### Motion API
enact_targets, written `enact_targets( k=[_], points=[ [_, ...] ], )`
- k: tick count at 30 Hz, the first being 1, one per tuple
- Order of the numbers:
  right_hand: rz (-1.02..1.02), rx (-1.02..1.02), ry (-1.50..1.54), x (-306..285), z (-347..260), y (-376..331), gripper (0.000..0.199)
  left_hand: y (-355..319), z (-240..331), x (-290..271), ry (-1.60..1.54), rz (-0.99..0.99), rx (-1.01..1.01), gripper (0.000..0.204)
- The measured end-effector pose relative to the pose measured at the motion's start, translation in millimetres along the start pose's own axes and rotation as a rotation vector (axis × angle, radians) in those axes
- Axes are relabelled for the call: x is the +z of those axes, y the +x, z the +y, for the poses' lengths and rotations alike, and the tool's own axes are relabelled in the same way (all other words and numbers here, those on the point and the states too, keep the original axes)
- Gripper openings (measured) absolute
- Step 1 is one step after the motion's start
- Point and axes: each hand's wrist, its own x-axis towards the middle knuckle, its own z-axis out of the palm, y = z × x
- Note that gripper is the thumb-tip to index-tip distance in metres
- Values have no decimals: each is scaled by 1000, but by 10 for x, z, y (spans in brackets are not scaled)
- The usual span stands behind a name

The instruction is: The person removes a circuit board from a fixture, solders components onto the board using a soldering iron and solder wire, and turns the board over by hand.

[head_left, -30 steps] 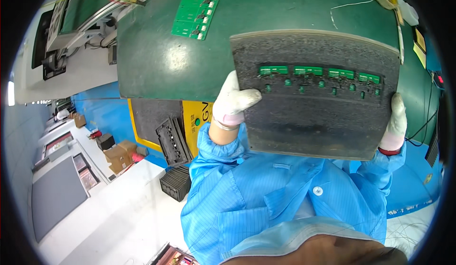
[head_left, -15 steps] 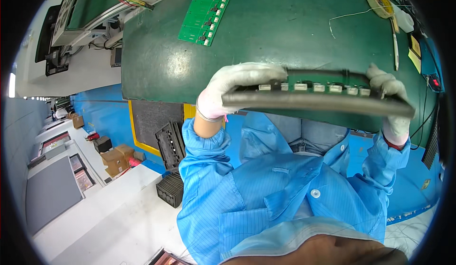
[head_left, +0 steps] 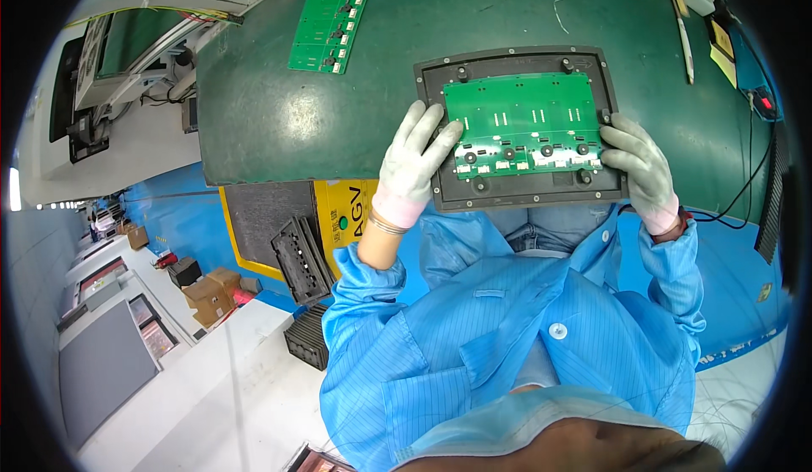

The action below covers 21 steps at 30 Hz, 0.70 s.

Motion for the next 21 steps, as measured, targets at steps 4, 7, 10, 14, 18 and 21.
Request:
enact_targets(
  k=[4,7,10,14,18,21],
  points=[
    [-94,56,13,-158,-60,169,18,69,-17,-166,-64,-147,9,34],
    [24,182,10,-162,-97,425,27,275,-5,-196,-170,-4,-87,34],
    [134,118,-233,7,9,835,34,678,-39,-74,-15,187,-15,34],
    [-104,183,-594,147,234,1189,35,1002,-154,52,159,19,-144,33],
    [-216,210,-262,-142,339,1239,34,1062,-405,-63,-22,-359,-113,39],
    [-56,-62,-153,-192,64,950,44,900,-387,-185,-284,-188,-186,45]
  ],
)
